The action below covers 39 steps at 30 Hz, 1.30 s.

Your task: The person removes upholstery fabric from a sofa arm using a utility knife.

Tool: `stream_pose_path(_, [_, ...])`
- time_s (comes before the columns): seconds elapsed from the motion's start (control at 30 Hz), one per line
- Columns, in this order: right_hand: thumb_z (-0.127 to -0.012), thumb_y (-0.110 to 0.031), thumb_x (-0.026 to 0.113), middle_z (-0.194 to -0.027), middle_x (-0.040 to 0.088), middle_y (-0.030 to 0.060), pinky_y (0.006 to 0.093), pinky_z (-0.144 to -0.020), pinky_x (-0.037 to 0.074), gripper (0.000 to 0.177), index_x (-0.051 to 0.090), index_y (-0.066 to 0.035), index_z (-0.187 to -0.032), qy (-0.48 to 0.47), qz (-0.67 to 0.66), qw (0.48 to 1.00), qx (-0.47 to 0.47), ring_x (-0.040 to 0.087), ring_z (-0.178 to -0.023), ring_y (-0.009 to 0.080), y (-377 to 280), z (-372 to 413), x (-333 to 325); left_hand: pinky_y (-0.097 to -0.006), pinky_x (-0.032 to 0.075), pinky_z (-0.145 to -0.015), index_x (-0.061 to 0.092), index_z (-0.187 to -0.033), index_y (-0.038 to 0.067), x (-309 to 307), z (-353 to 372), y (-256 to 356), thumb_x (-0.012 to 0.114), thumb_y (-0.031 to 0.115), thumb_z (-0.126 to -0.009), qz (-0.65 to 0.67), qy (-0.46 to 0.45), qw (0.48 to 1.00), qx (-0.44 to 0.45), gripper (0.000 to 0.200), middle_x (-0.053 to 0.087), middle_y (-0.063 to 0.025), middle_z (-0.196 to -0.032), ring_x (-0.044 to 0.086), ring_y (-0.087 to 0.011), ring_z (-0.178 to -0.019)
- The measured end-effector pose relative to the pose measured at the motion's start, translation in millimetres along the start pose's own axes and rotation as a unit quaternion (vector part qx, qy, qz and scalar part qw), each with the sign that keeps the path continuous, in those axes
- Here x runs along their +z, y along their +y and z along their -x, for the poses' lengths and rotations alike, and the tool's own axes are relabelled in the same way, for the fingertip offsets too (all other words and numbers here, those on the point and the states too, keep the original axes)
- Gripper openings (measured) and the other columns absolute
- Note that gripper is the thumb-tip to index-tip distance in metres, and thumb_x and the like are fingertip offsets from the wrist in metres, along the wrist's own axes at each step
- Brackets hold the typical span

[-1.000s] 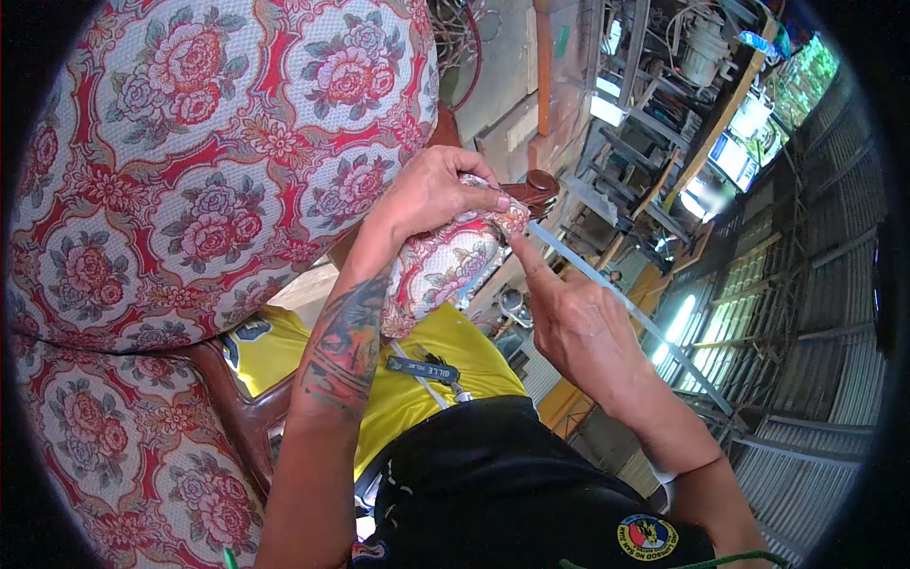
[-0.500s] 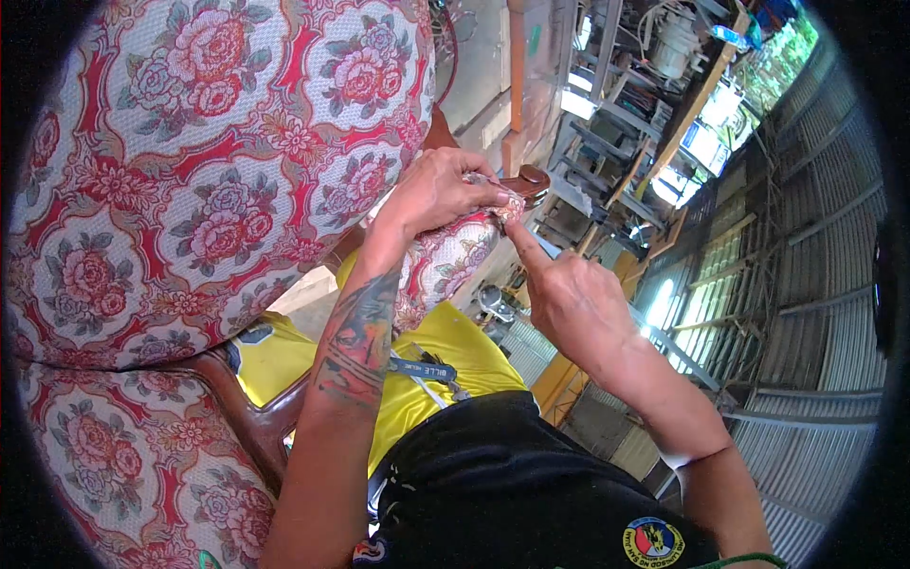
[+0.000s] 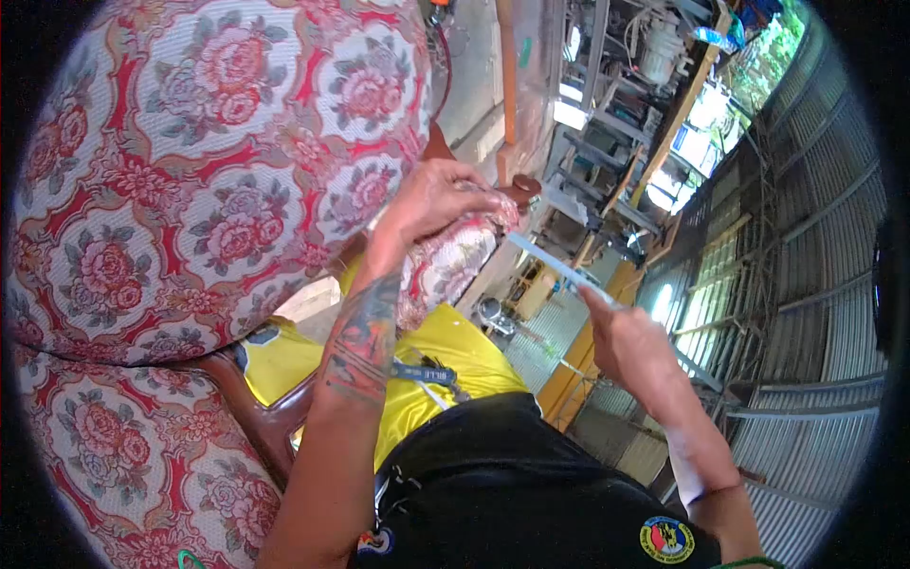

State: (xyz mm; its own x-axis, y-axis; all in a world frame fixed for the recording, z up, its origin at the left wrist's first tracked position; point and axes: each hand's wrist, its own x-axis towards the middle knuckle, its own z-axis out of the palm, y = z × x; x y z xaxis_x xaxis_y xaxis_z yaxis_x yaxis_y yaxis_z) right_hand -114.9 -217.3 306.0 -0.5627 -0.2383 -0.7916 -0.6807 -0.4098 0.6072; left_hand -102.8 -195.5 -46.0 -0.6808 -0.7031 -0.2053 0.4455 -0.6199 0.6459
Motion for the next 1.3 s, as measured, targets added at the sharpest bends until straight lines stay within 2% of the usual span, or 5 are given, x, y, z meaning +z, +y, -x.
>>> stream_pose_path(0.23, [-0.098, -0.006, 0.063, -0.077, 0.069, 0.0243, 0.0546, -0.067, 0.056, 0.054, 0.057, -0.016, -0.151, 0.218, -0.239, 0.937, -0.132, 0.071, -0.071, 0.0434, -1.5, -46.8, -23.4, -0.0282, 0.054, -0.084, 0.076, -0.104, 0.000, -20.5, 9.8, 15.1, 0.087, 0.018, -0.088, 0.089, -0.035, 0.991, -0.093, 0.027, 0.075, -0.0014, -0.097, 0.067, -0.0092, -0.090])
stream_pose_path(0.6, [-0.100, -0.013, 0.062, -0.073, 0.067, 0.0201, 0.0545, -0.065, 0.054, 0.058, 0.053, -0.021, -0.157, 0.170, -0.197, 0.949, -0.181, 0.069, -0.068, 0.0415, -10.5, -81.6, -33.7, -0.0292, 0.053, -0.085, 0.076, -0.110, 0.000, -8.6, 4.0, 11.0, 0.083, 0.015, -0.091, 0.036, 0.001, 0.999, 0.010, 0.025, 0.075, -0.0052, -0.101, 0.065, -0.0106, -0.094])
stream_pose_path(0.7, [-0.099, -0.012, 0.062, -0.074, 0.067, 0.0197, 0.0540, -0.065, 0.054, 0.060, 0.052, -0.021, -0.158, 0.144, -0.226, 0.947, -0.175, 0.069, -0.068, 0.0412, -10.6, -69.5, -48.5, -0.0297, 0.053, -0.087, 0.076, -0.113, 0.001, -9.9, -2.9, 5.5, 0.082, 0.014, -0.092, -0.012, -0.069, 0.997, -0.008, 0.025, 0.074, -0.0045, -0.102, 0.065, -0.0104, -0.095])
stream_pose_path(0.77, [-0.100, -0.009, 0.067, -0.081, 0.068, 0.0210, 0.0482, -0.064, 0.054, 0.058, 0.055, -0.020, -0.156, 0.097, -0.215, 0.960, -0.151, 0.068, -0.069, 0.0390, -13.2, -61.4, -59.9, -0.0295, 0.053, -0.087, 0.076, -0.110, -0.001, -8.0, -2.8, -2.8, 0.081, 0.013, -0.093, 0.025, -0.069, 0.997, -0.021, 0.022, 0.074, -0.0048, -0.100, 0.065, -0.0103, -0.095])
stream_pose_path(1.3, [-0.100, -0.019, 0.061, -0.069, 0.067, 0.0176, 0.0512, -0.059, 0.058, 0.059, 0.051, -0.022, -0.157, 0.115, -0.068, 0.968, -0.213, 0.071, -0.062, 0.0365, -8.7, -97.9, -44.2, -0.0313, 0.055, -0.084, 0.079, -0.105, -0.001, -7.6, -3.4, 1.3, 0.082, 0.017, -0.091, -0.015, -0.032, 0.999, -0.024, 0.023, 0.077, -0.0083, -0.097, 0.069, -0.0143, -0.092])
